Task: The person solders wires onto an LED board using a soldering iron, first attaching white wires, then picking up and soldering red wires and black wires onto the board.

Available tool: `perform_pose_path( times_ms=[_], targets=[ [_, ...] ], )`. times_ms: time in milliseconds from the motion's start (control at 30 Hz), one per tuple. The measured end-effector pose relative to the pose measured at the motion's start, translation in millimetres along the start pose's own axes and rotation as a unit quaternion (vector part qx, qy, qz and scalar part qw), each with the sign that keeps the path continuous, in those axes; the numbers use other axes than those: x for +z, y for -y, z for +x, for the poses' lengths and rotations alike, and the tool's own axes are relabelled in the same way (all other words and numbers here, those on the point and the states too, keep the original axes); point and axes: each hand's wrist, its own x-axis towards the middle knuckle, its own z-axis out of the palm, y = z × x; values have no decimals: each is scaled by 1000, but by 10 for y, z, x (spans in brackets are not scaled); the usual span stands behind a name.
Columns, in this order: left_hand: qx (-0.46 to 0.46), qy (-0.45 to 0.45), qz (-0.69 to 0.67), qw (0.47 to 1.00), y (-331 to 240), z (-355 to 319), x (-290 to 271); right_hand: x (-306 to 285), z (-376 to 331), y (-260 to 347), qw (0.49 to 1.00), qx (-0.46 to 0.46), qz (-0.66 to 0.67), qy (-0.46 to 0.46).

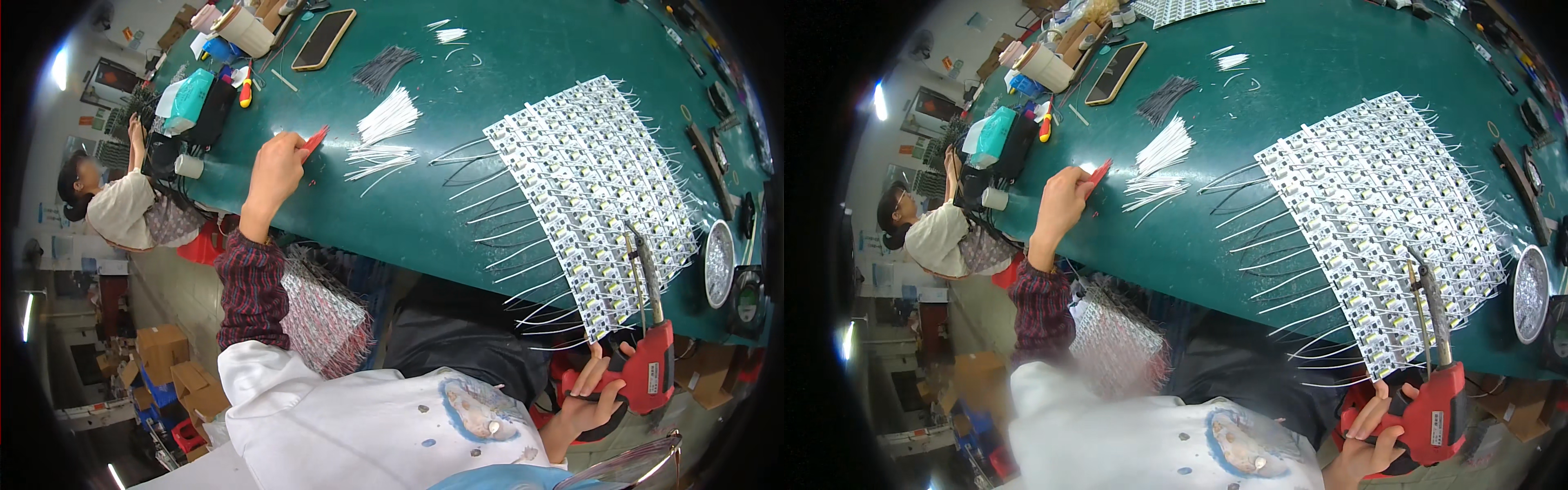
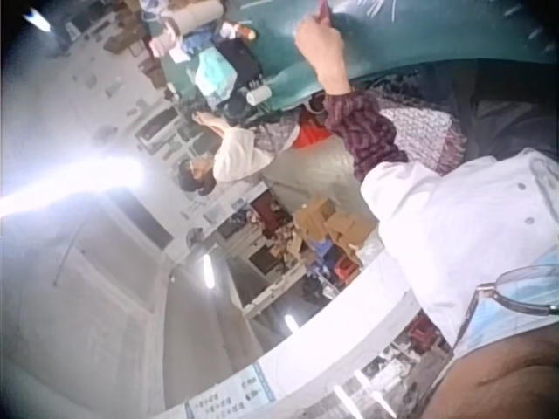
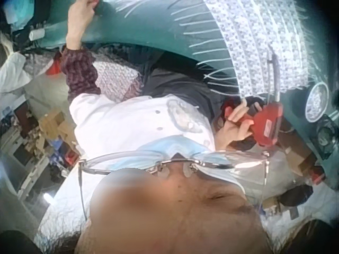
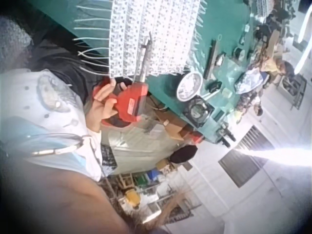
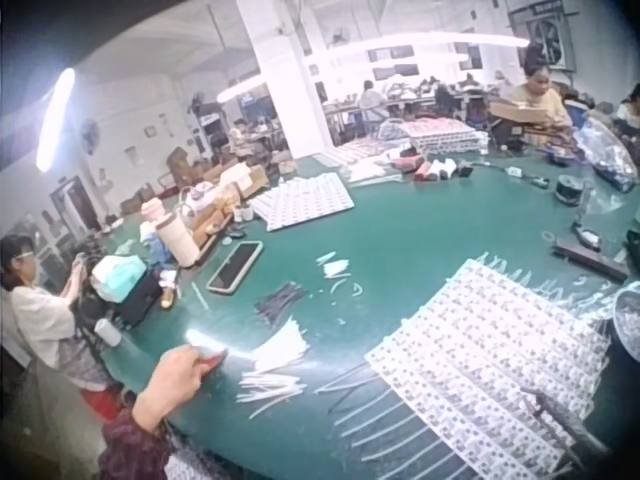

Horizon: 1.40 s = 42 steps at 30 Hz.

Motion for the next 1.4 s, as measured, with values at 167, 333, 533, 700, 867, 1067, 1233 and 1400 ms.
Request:
perform_pose_path(
  times_ms=[167, 333, 533, 700, 867, 1067, 1233, 1400],
  targets=[
    [-34, -11, 68, 997, -29, 52, -213, 14, -3, 7, 1000, 2, -7, 3],
    [118, -17, 224, 967, -14, 374, -386, 28, 26, -24, 1000, -8, 5, 22],
    [208, 39, 382, 900, -19, 683, -164, 23, -15, -7, 1000, -4, -18, -8],
    [132, 12, 153, 979, -414, 670, -369, 79, 4, 24, 999, 1, -49, -7],
    [226, -18, -176, 958, -1376, 431, -107, 102, 37, 8, 999, 27, -25, -16],
    [70, 127, -332, 932, -1961, 559, 215, 120, 40, 56, 1000, 3, -18, -21],
    [63, 109, -341, 932, -1996, 524, 287, 123, 56, 79, 999, 16, -10, -31],
    [44, 106, -365, 924, -2025, 429, 288, 119, 74, 98, 997, -54, -52, -15]
  ],
)
